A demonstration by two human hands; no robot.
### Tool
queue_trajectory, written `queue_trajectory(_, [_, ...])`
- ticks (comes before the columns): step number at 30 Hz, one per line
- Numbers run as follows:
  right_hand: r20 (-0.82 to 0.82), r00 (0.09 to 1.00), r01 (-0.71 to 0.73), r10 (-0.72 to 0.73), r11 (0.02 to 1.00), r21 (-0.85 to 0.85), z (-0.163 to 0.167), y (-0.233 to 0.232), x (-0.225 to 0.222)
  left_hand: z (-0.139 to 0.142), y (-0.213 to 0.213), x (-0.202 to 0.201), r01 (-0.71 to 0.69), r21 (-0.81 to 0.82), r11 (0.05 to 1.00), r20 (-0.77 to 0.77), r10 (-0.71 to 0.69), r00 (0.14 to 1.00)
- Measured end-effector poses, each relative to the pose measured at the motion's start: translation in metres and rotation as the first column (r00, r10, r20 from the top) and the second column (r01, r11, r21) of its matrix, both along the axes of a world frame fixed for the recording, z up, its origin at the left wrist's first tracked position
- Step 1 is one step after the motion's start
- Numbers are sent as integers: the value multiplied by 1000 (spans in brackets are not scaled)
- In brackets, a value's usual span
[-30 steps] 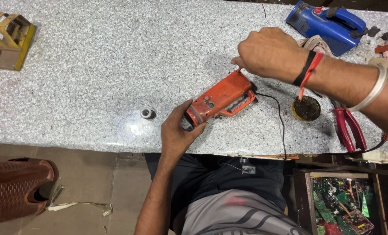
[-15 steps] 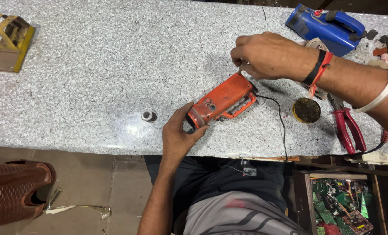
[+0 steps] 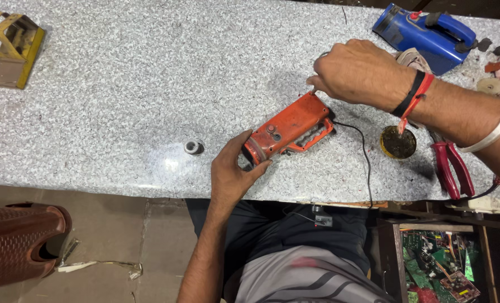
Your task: The person disassembles a red handheld electric device using a screwdriver, removes the casing to expose internal wiring and a yellow component, then manipulates wires and a small circuit board. The person tests the device by activating a light, then continues adjusting internal connections.
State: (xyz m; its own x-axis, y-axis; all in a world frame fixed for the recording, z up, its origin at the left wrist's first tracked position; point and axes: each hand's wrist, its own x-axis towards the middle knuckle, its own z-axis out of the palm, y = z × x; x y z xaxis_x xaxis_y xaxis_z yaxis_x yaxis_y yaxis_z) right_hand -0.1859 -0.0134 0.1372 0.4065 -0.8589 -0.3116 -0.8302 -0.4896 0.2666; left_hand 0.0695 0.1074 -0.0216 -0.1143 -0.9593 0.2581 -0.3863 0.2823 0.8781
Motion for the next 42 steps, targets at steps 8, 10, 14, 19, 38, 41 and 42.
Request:
queue_trajectory(8, [55,996,63,-65,997,51,-3,-2,-4,0,2,0,2,-8,1000,-6,-2,1000])
queue_trajectory(10, [239,966,-95,99,995,-29,2,0,-3,1,2,0,4,0,1000,-3,-4,1000])
queue_trajectory(14, [364,897,-178,252,958,-224,23,10,-2,1,-1,4,6,-10,1000,-3,-6,1000])
queue_trajectory(19, [674,707,-253,216,966,-44,25,28,24,-1,-6,7,2,-34,999,19,-1,1000])
queue_trajectory(38, [157,965,-227,211,970,89,-9,17,118,-2,-12,14,68,-113,991,59,-62,996])
queue_trajectory(41, [206,956,-247,210,952,179,-13,11,123,-1,-12,17,67,-97,993,47,-62,997])
queue_trajectory(42, [260,940,-269,219,947,173,-14,10,123,-1,-12,17,67,-103,992,41,-63,997])
